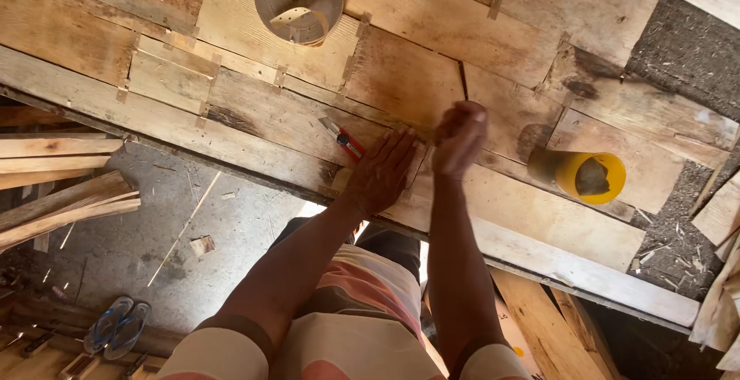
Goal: Cutting and fitting thin wood strips to assemble a wooden surface.
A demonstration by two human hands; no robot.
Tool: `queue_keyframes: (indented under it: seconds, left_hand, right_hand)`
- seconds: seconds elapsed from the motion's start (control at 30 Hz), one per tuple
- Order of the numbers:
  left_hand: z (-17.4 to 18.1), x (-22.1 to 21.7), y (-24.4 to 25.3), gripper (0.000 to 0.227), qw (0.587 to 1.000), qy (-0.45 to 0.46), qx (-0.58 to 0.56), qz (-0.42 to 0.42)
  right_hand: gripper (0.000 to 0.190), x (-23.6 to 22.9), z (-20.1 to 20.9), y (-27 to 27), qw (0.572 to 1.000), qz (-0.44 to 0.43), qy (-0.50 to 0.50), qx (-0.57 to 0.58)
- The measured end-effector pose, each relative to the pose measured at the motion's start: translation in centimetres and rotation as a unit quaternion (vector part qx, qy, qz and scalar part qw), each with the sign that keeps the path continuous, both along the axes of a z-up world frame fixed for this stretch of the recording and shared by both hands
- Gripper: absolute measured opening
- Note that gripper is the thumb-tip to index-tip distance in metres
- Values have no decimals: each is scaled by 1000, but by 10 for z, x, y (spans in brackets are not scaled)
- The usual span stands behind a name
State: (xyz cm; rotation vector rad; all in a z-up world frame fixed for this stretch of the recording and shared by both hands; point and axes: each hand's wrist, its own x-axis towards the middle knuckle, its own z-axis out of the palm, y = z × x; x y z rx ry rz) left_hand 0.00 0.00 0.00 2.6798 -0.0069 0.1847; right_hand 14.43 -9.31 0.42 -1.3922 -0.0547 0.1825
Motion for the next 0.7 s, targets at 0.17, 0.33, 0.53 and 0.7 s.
queue_keyframes:
  seconds: [0.17,0.33,0.53,0.7]
  left_hand:
    - [-7,-2,0,57,998,-14,-54,20]
    - [1,2,-1,58,997,-37,-58,34]
    - [-2,-3,0,59,998,-38,-39,14]
    - [0,-2,1,57,999,-31,-3,7]
  right_hand:
    - [44,-20,-18,26,990,14,-118,-77]
    - [41,-2,-16,20,998,-13,-57,-15]
    - [39,11,-3,-5,946,-15,-189,-262]
    - [68,17,6,-7,730,138,-283,-606]
